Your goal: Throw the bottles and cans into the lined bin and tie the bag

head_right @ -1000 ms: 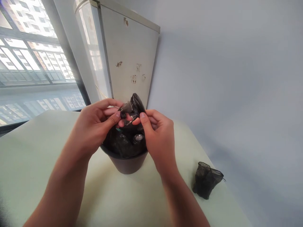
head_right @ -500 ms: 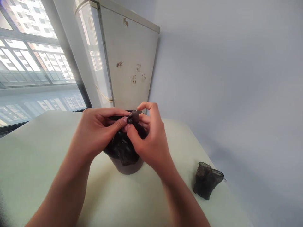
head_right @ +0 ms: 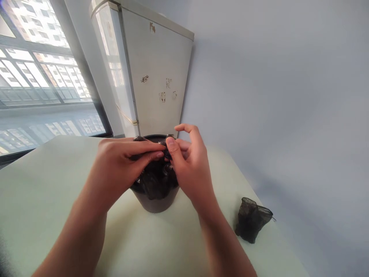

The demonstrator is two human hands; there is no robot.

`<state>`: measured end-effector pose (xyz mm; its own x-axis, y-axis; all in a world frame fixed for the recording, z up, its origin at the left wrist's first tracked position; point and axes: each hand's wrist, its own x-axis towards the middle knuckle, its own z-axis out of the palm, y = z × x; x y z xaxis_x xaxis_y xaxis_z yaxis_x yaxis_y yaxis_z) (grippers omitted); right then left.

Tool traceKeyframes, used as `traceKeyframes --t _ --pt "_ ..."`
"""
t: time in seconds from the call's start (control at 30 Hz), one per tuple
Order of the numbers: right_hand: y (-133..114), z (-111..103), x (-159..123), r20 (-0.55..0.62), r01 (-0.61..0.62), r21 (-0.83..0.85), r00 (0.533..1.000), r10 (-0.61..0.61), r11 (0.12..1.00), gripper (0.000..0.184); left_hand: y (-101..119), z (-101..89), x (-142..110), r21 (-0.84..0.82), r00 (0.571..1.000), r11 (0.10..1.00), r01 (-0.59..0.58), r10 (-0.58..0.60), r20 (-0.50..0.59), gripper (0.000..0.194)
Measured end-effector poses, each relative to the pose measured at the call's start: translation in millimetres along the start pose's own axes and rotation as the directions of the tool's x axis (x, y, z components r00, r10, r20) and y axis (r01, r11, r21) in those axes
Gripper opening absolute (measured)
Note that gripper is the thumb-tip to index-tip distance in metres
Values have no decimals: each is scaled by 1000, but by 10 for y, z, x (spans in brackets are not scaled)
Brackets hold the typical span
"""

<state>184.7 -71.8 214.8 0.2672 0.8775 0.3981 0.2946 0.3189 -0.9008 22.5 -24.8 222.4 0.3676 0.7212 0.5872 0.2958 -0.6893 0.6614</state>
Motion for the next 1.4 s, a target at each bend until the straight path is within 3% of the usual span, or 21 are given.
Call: traceKeyframes --t 0.07,0.13,0.2,0.3,0.4,0.47,0.6,0.7,0.83,0.9,1.0,1.07,1.17,1.23,1.3,1.4 --pt "-33 -26 -7 -14 60 -23 998 -60 998 40 -27 7 17 77 999 997 -26 24 23 21" --pt "-60 -69 -14 4 142 -81 990 -142 987 31 -38 3 35 92 997 996 -11 4 75 26" --pt "-70 -115 -18 45 229 -179 973 -225 957 13 -36 -13 48 39 988 997 61 -66 141 31" --pt "-55 -149 -28 101 317 -332 948 -300 889 13 -28 -43 55 -71 964 980 184 -166 209 37" --pt "-34 -115 -42 181 360 -380 932 -313 852 18 -12 -61 59 -128 956 970 206 -171 239 39" --pt "-30 -77 -41 202 380 -362 923 -327 851 26 1 -69 64 -152 967 971 186 -154 201 36" --pt "-14 -82 7 153 390 -355 921 -358 850 26 -87 -126 100 -165 984 971 172 -176 -14 24" --pt "66 -228 91 120 339 -444 940 -320 829 30 -350 -238 167 -101 973 971 218 -224 -58 24" --pt "243 -490 217 192 189 -554 977 -96 810 41 -749 -415 263 35 946 947 319 -315 -82 22" --pt "296 -532 251 198 127 -572 980 -14 810 46 -810 -451 280 83 941 943 321 -308 -138 20" --pt "265 -427 234 80 87 -519 995 -53 850 44 -668 -412 247 97 955 960 261 -242 -174 19" --pt "182 -298 181 42 111 -389 994 -103 914 40 -494 -347 198 51 976 976 210 -206 -64 18" --pt "42 -139 73 228 189 -156 962 -151 970 30 -278 -246 131 -6 977 992 122 -119 176 17" --pt "-19 -84 14 313 255 -106 926 -212 961 21 -211 -196 111 14 970 998 56 -57 236 10" --pt "-36 -50 -15 234 292 -171 940 -250 941 11 -192 -165 108 60 982 998 7 -18 187 14" --pt "2 5 -8 178 221 -294 968 -174 930 26 -164 -143 99 72 1000 997 -9 7 30 17"
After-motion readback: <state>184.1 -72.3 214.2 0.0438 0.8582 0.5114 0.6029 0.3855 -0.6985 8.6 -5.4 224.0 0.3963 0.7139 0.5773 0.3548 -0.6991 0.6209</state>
